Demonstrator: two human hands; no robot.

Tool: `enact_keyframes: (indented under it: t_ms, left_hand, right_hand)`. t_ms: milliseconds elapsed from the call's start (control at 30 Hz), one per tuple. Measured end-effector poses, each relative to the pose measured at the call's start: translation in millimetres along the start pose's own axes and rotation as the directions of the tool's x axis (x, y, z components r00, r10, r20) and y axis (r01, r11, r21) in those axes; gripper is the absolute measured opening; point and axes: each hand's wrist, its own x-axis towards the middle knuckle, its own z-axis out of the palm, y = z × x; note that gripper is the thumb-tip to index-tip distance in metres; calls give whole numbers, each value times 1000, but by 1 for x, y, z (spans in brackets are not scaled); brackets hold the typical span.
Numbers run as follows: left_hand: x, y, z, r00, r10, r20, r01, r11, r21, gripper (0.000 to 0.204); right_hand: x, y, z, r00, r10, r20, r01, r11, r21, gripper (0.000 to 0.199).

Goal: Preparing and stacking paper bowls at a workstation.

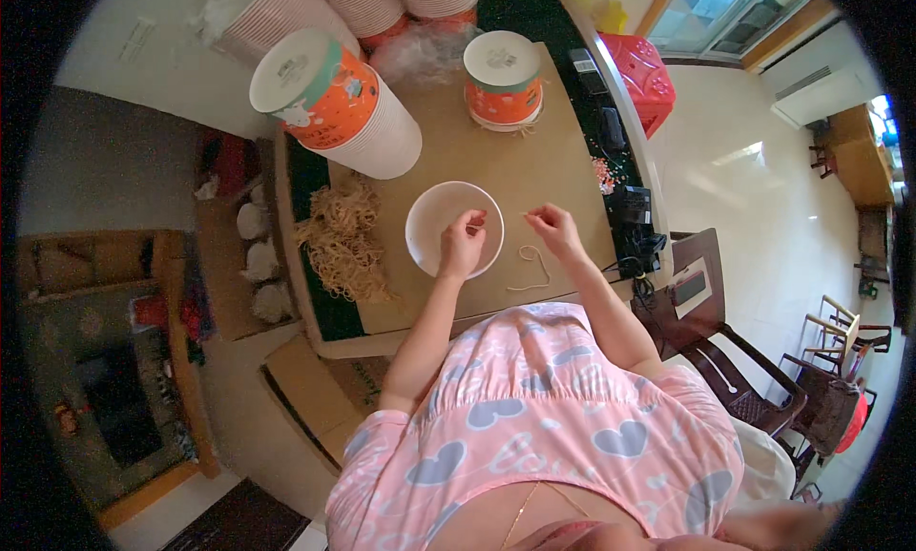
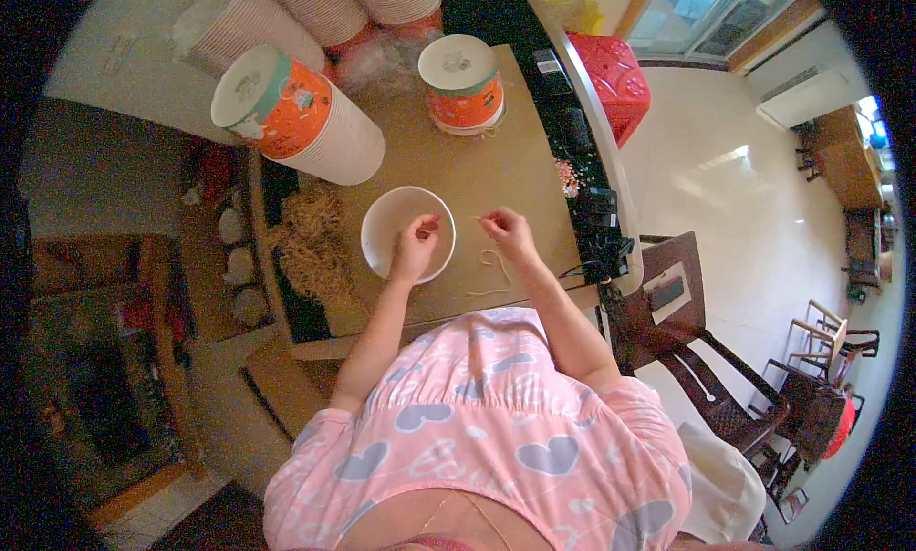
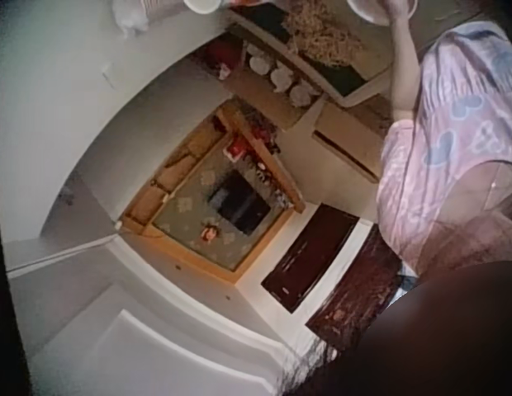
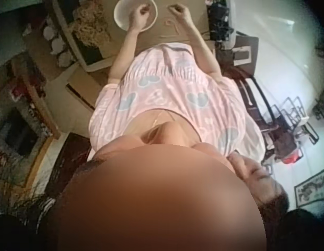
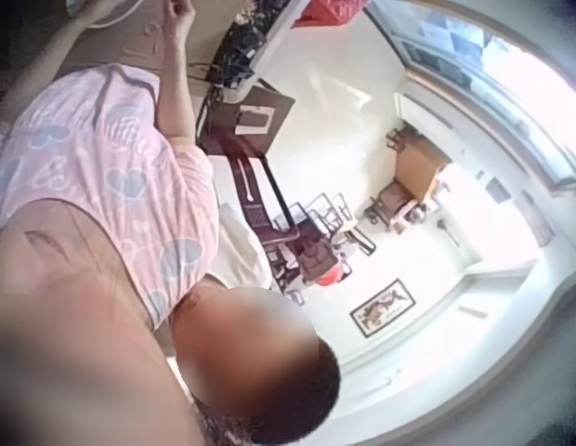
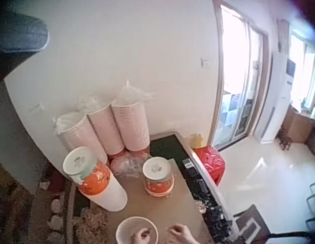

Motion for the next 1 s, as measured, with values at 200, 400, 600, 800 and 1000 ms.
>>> enact_keyframes:
  t_ms: [200, 400, 600, 800, 1000]
  left_hand:
    - [-6, 15, -16, 999, -42, 11, 41, 997, 64, 23]
    - [-33, 54, -3, 975, 140, 174, -200, 894, 401, 34]
    - [-21, 54, -30, 998, 48, -36, -43, 989, 140, 27]
    - [-17, 59, -48, 1000, 22, -2, -21, 993, 112, 26]
    - [-17, 56, -44, 998, -36, 53, 36, 999, 0, 33]
  right_hand:
    - [-8, -8, -36, 978, 200, -61, -192, 975, 116, 18]
    - [-17, -28, -25, 994, 108, -33, -104, 988, 112, 17]
    - [-20, -43, 16, 998, 41, 39, -41, 999, 1, 18]
    - [-16, -61, 46, 975, -221, 37, 219, 975, 43, 19]
    - [-13, -66, 48, 934, -358, -14, 347, 914, -208, 13]
